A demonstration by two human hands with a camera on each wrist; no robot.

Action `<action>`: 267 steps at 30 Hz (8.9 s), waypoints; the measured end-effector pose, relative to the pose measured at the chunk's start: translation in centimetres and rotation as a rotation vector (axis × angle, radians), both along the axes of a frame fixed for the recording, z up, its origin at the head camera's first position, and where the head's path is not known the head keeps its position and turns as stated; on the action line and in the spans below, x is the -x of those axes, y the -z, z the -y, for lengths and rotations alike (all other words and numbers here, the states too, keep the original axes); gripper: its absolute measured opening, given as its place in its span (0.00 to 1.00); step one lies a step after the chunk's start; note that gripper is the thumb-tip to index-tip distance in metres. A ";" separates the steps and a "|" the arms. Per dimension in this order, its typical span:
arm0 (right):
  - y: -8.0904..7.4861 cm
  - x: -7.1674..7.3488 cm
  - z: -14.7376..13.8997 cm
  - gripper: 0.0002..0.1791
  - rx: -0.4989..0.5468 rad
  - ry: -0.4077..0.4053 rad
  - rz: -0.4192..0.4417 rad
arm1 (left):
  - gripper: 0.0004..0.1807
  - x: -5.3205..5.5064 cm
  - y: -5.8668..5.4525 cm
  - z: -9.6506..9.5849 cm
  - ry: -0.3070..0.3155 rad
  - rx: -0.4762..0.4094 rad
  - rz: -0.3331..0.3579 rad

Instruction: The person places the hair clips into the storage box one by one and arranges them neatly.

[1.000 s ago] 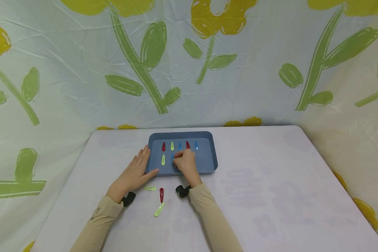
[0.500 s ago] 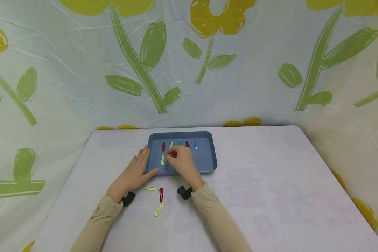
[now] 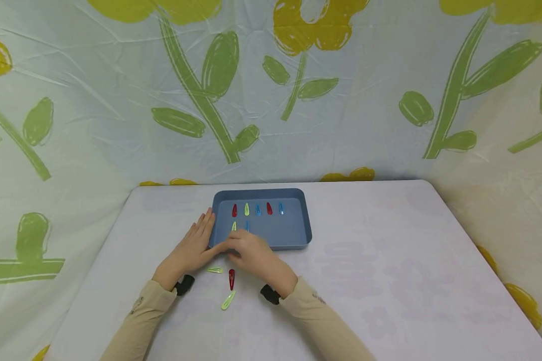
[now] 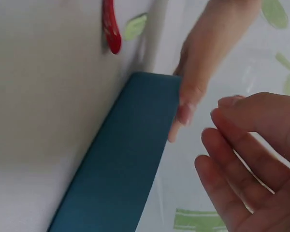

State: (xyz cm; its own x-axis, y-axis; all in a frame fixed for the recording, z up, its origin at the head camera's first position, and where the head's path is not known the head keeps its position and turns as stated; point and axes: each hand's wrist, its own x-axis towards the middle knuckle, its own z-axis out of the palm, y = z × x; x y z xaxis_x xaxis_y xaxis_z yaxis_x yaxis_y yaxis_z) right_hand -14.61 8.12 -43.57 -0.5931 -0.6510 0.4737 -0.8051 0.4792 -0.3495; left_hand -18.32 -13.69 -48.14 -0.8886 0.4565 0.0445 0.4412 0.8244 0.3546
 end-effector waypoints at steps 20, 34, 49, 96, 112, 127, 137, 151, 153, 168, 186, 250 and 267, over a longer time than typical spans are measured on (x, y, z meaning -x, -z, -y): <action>2.5 -2.3 0.3 0.07 -0.276 -0.141 0.127 | 0.54 -0.1 -0.3 -0.1 -0.018 0.012 0.035; 2.5 -2.8 0.5 0.06 -0.316 -0.065 0.050 | 0.54 -0.3 -0.5 -0.1 -0.012 -0.006 0.021; 2.7 -3.1 1.0 0.06 -0.365 -0.006 -0.037 | 0.54 -0.1 -0.1 0.0 -0.018 0.008 0.039; -2.1 0.9 -1.8 0.11 0.289 0.164 0.313 | 0.53 -0.4 -0.5 -0.1 -0.008 -0.004 0.008; -1.6 3.7 -3.3 0.12 0.643 0.462 0.579 | 0.52 -0.6 -0.5 -0.1 -0.006 -0.048 0.023; 3.2 5.1 -3.9 0.08 0.495 0.669 0.654 | 0.41 -0.8 -0.9 -0.2 0.001 -0.041 0.016; 3.9 5.2 -3.6 0.06 0.383 0.728 0.613 | 0.40 -0.4 -0.6 -0.1 0.001 -0.036 0.041; 3.4 5.2 -3.3 0.02 0.349 0.710 0.566 | 0.40 -0.5 -0.9 -0.1 -0.003 -0.045 0.040; 3.5 5.2 -3.3 0.02 0.347 0.702 0.564 | 0.40 -0.5 -0.9 -0.1 -0.002 -0.046 0.036; 3.6 5.5 -3.3 0.07 0.374 0.687 0.608 | 0.40 -0.3 -0.7 0.0 0.004 -0.032 0.036; 1.9 4.6 -3.4 0.04 0.279 0.701 0.499 | 0.39 -0.1 -0.1 0.1 0.011 -0.018 0.032; -2.0 -2.1 -0.3 0.05 0.103 0.047 0.517 | 0.41 -0.6 -0.8 -0.2 -0.022 -0.002 0.042; -1.1 4.2 -6.3 0.15 0.519 0.307 0.602 | 0.40 -0.7 -1.0 -0.3 -0.023 -0.005 0.047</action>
State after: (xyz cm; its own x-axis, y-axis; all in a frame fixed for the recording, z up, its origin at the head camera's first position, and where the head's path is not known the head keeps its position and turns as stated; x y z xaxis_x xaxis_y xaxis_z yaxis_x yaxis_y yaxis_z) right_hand -18.80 14.37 -42.51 -0.9543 -0.2077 0.2151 -0.2722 0.3061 -0.9122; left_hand -17.65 -13.38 -47.10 -0.9002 0.4355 0.0045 0.4045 0.8322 0.3792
